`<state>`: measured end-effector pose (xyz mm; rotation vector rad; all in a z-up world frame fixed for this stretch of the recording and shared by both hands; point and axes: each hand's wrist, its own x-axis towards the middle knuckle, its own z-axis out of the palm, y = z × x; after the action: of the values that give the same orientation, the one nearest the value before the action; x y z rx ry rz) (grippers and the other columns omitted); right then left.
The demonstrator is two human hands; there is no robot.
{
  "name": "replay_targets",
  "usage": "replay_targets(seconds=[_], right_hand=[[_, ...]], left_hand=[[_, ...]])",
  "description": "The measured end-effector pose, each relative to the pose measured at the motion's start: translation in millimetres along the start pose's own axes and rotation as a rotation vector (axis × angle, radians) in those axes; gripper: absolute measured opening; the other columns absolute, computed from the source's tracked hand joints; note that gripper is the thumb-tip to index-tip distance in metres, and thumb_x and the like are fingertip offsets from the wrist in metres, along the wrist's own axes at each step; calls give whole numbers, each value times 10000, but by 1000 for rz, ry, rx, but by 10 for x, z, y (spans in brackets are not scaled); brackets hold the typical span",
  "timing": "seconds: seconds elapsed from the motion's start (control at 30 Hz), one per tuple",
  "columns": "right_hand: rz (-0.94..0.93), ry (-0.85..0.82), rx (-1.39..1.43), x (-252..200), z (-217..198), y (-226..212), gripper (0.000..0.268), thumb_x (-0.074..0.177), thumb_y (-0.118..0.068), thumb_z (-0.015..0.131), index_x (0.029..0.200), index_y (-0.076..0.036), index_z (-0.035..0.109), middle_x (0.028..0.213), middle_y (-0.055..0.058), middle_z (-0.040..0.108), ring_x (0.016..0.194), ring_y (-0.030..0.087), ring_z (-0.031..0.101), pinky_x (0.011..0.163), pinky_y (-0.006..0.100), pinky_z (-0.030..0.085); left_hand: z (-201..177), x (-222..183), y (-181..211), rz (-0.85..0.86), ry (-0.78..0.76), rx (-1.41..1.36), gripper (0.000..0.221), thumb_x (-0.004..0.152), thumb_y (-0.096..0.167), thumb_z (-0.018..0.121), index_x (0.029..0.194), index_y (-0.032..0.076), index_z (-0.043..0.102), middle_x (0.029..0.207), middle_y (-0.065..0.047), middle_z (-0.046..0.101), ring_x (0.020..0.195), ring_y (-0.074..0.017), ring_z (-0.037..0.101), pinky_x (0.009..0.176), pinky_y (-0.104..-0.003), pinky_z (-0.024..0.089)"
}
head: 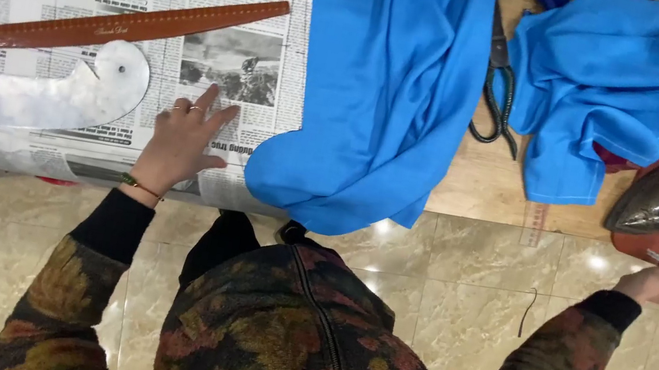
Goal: Aligning a paper pattern on blue fabric using a ruler and securing it with pins on a work table.
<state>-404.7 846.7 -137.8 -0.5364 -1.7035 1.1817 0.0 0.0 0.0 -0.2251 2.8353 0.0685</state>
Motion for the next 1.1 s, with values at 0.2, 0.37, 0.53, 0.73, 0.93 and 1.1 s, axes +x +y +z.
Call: replay_targets(seconds=[0.2, 0.37, 0.53, 0.73, 0.93, 1.1], right_hand=[[312, -276, 152, -973, -373, -1106, 80, 1009, -78, 750, 943, -119, 732, 876, 33, 777, 681, 84, 603, 608, 241, 403], [337, -389, 142, -2057, -390, -1935, 54, 1015, -120, 726, 994, -162, 701, 887, 10, 720, 740, 94, 660, 663, 225, 494], [208, -659, 165, -3484, -239, -2964, 53, 1070, -175, 705, 1066, -123, 692, 947, 56, 690, 816, 113, 655, 755, 260, 585], [298, -754, 157, -4621, -207, -3435, 71, 1043, -28, 686, 1110, -51, 684, 917, 117, 705, 791, 174, 704, 776, 302, 597], [207, -656, 10, -4090, -462, -2732, 11, 1054, -117, 709, 1062, -116, 702, 1009, 55, 693, 942, 144, 630, 867, 307, 493], [-190, -491, -415, -2872, -415, -2135, 146, 1032, -213, 865, 984, -127, 756, 1026, 89, 602, 1018, 292, 608, 914, 394, 479]], left_hand=[[55, 53, -99, 129, -62, -229, 890, 792, 398, 801, 1556, 231, 377, 1690, -198, 188, 1427, -486, 307, 1163, -670, 235], [134, 98, -173, 294, 15, -257, 821, 848, 410, 741, 1552, 179, 389, 1678, -205, 217, 1444, -471, 296, 1186, -685, 194], [242, 188, -224, 423, 245, -254, 695, 838, 393, 799, 1421, 115, 541, 1548, -229, 442, 1314, -432, 484, 1085, -640, 421], [340, 281, -272, 433, 317, -222, 700, 784, 312, 848, 1408, 156, 571, 1475, -170, 464, 1282, -350, 463, 1053, -610, 437], [110, 232, -258, 439, 262, -197, 610, 866, 301, 795, 1406, 150, 557, 1479, -155, 437, 1278, -333, 452, 1024, -603, 417], [65, 251, -173, 400, 240, -151, 613, 922, 347, 735, 1462, 165, 509, 1517, -168, 423, 1268, -340, 459, 985, -616, 390]])
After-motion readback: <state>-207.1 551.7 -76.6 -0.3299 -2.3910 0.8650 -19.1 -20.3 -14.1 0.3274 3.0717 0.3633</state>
